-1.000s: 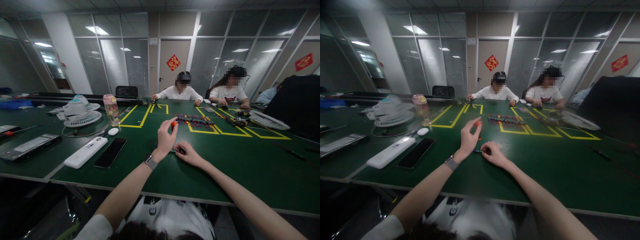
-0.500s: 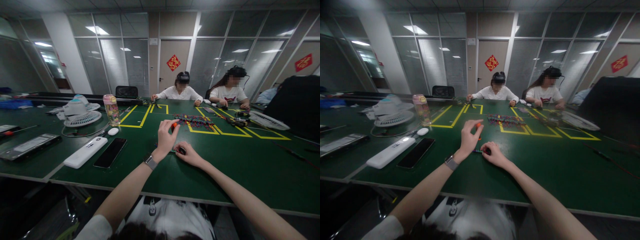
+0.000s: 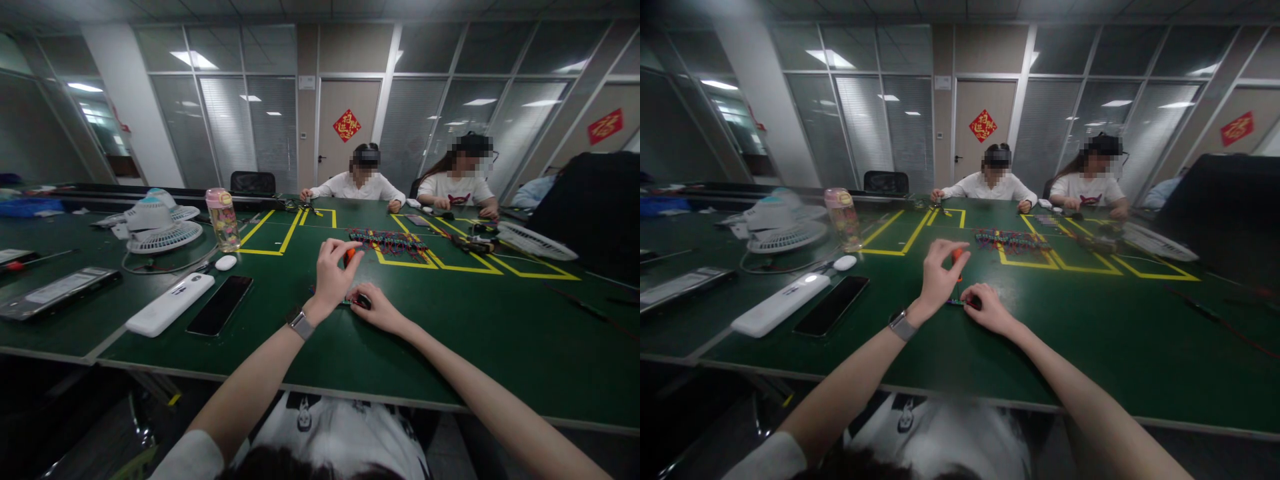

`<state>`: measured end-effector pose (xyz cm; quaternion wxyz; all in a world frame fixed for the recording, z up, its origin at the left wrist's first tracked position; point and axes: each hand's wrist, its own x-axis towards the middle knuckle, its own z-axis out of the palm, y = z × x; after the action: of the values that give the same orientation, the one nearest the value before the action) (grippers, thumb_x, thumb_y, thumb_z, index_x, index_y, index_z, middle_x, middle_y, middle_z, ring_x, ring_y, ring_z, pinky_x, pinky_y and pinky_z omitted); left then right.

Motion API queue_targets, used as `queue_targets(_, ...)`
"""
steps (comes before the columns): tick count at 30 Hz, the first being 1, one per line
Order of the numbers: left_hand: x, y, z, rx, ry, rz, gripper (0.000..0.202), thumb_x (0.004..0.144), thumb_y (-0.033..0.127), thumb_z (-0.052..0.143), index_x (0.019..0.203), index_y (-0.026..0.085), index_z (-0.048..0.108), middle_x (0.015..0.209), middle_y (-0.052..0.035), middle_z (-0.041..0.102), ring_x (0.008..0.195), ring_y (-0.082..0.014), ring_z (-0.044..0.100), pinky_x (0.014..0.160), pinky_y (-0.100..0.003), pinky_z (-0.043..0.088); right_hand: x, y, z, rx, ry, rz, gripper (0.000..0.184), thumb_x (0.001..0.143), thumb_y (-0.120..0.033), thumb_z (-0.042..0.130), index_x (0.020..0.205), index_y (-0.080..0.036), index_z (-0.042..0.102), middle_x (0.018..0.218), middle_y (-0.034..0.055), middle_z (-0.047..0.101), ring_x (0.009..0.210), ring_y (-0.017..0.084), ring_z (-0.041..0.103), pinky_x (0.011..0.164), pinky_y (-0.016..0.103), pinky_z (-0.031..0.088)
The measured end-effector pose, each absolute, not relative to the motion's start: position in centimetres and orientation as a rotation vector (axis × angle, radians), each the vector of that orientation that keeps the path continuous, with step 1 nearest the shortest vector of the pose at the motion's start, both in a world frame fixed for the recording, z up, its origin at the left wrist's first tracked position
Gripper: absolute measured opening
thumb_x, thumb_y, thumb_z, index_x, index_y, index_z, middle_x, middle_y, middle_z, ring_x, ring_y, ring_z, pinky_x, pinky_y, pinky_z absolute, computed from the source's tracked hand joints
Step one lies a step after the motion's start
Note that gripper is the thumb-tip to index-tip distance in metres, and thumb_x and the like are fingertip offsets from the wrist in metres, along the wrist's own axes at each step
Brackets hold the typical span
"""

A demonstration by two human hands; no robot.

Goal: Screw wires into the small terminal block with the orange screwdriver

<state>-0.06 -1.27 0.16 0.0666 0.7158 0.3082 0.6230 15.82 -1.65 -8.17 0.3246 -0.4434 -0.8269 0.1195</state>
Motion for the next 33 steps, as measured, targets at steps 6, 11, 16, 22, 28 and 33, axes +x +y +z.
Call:
queue_targets(6,-0.09,-1.05,0.11,2.161,0.832,1.807,0.031,0.095,0.018,0.039,0.116,0.021,0.061,0.108,-0.0071,0.061,0.103,-0.0167,0.056,0.093,-0.032,0.044,15.77,-1.66,-8.17,-1.160,-2.176,0.312,0.015,0.075,-0.012,0.060,0.088,-0.019,0.061,0.082,0.0029,0.062,0.080,0.020,0.054,0.078,0.035,0.041)
queue_targets(11,-0.05,-0.96,0.09,2.165,0.885,1.842,0.022,0.089,0.026,0.056,0.109,0.023,0.065,0.095,-0.0045,0.063,0.092,-0.0176,0.057,0.087,-0.033,0.046,15.75,-1.66,-8.16,-1.155,-2.164,0.319,0.015,0.075,-0.012,0.061,0.088,-0.020,0.061,0.084,0.0033,0.063,0.081,0.020,0.055,0.079,0.035,0.041)
queue_targets(16,-0.08,-1.13,0.09,2.148,0.900,1.843,0.024,0.091,0.026,0.051,0.110,0.022,0.065,0.101,-0.0058,0.057,0.097,-0.0163,0.055,0.090,-0.031,0.045,15.74,-1.70,-8.10,-1.167,-2.167,0.317,0.015,0.075,-0.011,0.060,0.087,-0.020,0.061,0.083,0.0031,0.062,0.081,0.020,0.054,0.078,0.035,0.041)
queue_targets(22,-0.07,-0.83,0.04,2.146,0.860,1.858,0.026,0.092,0.019,0.047,0.112,0.021,0.063,0.105,-0.0061,0.066,0.100,-0.0179,0.058,0.092,-0.034,0.045,15.71,-1.73,-8.14,-1.162,-2.169,0.308,0.015,0.075,-0.012,0.061,0.088,-0.020,0.061,0.084,0.0034,0.063,0.082,0.021,0.055,0.079,0.035,0.041)
queue_targets(28,-0.15,-1.04,0.01,2.112,1.000,1.912,0.021,0.089,0.028,0.055,0.104,0.022,0.068,0.097,-0.0055,0.059,0.093,-0.0174,0.057,0.087,-0.032,0.046,15.73,-1.67,-8.17,-1.157,-2.173,0.304,0.014,0.075,-0.012,0.061,0.087,-0.020,0.061,0.084,0.0034,0.064,0.082,0.020,0.055,0.079,0.035,0.041)
queue_targets(33,-0.09,-0.87,-0.01,2.125,0.826,1.816,0.031,0.094,0.016,0.039,0.116,0.020,0.061,0.111,-0.0065,0.065,0.105,-0.0167,0.058,0.094,-0.032,0.045,15.81,-1.56,-8.25,-1.157,-2.181,0.307,0.014,0.076,-0.013,0.060,0.088,-0.020,0.061,0.083,0.0033,0.063,0.082,0.021,0.055,0.079,0.035,0.041)
